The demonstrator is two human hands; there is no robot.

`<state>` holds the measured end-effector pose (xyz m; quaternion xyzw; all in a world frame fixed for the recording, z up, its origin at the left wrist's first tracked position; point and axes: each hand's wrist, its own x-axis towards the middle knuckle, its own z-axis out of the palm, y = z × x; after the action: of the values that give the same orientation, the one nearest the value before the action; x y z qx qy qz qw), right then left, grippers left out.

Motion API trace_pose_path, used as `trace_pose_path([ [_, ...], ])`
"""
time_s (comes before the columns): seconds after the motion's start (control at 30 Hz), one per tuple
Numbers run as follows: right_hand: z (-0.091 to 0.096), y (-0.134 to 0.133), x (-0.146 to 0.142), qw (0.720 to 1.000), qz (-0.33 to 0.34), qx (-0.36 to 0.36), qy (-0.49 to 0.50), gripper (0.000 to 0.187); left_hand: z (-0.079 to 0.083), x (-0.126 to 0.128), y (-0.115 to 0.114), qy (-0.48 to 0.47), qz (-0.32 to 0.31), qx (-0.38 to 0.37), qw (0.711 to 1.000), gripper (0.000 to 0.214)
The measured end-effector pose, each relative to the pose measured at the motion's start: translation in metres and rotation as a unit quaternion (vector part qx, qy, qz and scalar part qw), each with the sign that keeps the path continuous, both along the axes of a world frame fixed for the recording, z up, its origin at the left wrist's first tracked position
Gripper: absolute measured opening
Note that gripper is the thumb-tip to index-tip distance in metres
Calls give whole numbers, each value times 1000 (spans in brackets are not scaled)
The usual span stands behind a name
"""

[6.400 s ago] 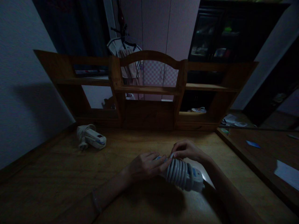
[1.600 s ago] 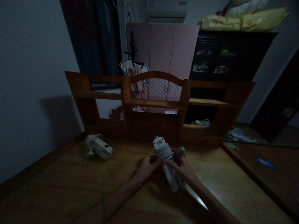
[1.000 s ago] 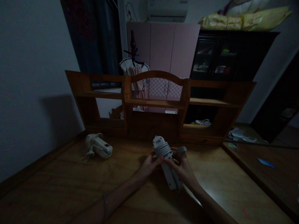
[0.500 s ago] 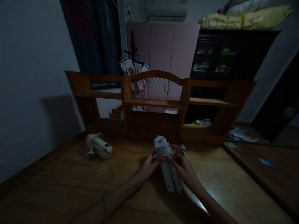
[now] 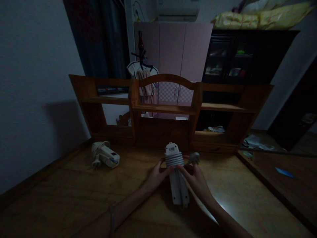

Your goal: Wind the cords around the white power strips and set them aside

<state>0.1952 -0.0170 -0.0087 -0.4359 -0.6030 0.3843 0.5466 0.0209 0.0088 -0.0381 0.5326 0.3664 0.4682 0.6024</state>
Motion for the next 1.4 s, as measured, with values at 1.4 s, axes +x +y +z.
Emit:
trace_pose_path([
  [1.4,7,-9,-1,997,3,-55,-58,33,-1,-2,-12,112,96,20,989,74],
])
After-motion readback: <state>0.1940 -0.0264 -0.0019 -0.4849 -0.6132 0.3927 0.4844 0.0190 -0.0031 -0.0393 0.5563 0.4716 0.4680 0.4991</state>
